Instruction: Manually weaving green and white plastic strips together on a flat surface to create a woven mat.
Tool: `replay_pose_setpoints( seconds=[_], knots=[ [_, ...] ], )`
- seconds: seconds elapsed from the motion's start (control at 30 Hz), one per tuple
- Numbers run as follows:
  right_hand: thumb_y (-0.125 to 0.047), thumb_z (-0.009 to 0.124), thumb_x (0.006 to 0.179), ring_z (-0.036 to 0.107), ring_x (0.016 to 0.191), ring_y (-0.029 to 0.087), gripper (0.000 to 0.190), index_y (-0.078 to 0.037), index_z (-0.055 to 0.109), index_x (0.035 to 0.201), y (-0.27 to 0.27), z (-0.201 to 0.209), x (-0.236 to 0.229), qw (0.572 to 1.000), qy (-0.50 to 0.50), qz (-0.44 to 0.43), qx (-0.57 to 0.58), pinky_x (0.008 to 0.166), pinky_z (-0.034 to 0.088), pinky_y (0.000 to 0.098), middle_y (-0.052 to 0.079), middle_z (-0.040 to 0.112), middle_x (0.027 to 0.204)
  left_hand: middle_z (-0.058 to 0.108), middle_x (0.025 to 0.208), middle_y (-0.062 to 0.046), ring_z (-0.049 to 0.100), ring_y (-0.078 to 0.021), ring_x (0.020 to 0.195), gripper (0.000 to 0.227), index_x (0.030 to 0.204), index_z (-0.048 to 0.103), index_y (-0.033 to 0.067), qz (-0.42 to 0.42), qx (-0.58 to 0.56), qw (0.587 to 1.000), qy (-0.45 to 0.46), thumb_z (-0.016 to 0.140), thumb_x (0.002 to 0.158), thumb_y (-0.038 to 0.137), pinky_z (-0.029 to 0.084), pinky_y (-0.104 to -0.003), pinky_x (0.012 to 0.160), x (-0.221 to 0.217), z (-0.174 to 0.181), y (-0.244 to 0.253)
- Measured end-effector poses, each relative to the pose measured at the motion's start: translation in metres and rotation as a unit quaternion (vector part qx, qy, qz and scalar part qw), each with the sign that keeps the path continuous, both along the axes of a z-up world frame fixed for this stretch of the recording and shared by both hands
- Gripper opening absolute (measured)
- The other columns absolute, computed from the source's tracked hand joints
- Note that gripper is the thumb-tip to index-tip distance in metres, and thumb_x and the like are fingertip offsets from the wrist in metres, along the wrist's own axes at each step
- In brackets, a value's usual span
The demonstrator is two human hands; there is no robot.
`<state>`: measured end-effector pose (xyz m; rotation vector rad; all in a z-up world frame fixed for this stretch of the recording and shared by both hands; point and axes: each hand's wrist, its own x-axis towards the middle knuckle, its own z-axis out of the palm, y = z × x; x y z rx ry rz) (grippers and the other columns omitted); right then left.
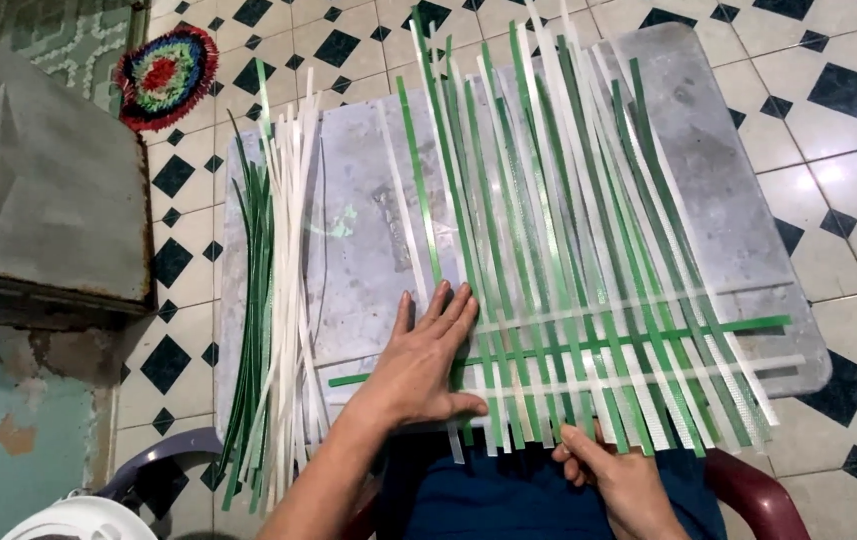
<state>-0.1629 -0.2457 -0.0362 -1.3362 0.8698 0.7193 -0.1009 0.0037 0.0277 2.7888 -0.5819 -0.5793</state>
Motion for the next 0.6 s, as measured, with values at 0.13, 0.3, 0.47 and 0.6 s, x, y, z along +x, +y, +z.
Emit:
replay_pose_setpoints(
  seconds=[0.13, 0.3, 0.47, 0.6],
  knots=[
    [-0.016, 0.072, 0.092, 0.051, 0.064, 0.027, 0.033, 0.015, 0.075, 0.080, 0.004, 0.018, 0.005, 0.999, 0.050, -0.004, -0.018, 0.064, 0.041, 0.0362, 0.021, 0.061, 0.068, -0.009, 0.161, -0.014, -0.015, -0.0313, 0.147, 0.132, 0.152, -0.007, 0.0076, 0.019, -0.003, 1.000, 0.019, 0.067, 0.068, 0.076, -0.013, -0.056, 0.114, 0.004, 0.013, 0.007],
    [-0.014, 0.071, 0.091, 0.052, 0.060, 0.027, 0.034, 0.017, 0.076, 0.078, -0.002, -0.004, -0.001, 1.000, 0.007, 0.010, -0.005, 0.060, 0.041, 0.0351, 0.023, 0.063, 0.066, -0.011, 0.159, -0.020, -0.018, -0.0351, 0.146, 0.146, 0.151, -0.007, 0.0015, 0.019, 0.064, 0.998, 0.015, 0.073, 0.061, 0.083, -0.015, -0.056, 0.112, 0.009, 0.002, 0.022],
    [-0.018, 0.071, 0.092, 0.051, 0.065, 0.027, 0.036, 0.016, 0.076, 0.080, 0.003, 0.018, 0.004, 0.999, 0.051, 0.004, -0.011, 0.065, 0.041, 0.0369, 0.022, 0.062, 0.070, -0.002, 0.160, -0.019, -0.009, -0.0339, 0.147, 0.149, 0.152, 0.000, -0.0010, -0.004, 0.057, 0.997, -0.060, 0.072, 0.058, 0.089, -0.011, -0.059, 0.111, 0.002, -0.017, 0.018],
    [-0.016, 0.072, 0.091, 0.053, 0.062, 0.027, 0.035, 0.015, 0.076, 0.076, 0.004, 0.018, 0.003, 0.999, 0.020, 0.012, -0.023, 0.062, 0.042, 0.0355, 0.022, 0.064, 0.067, -0.003, 0.159, -0.018, -0.008, -0.0313, 0.146, 0.149, 0.152, -0.001, 0.0017, 0.001, 0.085, 0.994, -0.071, 0.070, 0.058, 0.094, -0.013, -0.057, 0.111, 0.001, -0.020, 0.011]
  ],
)
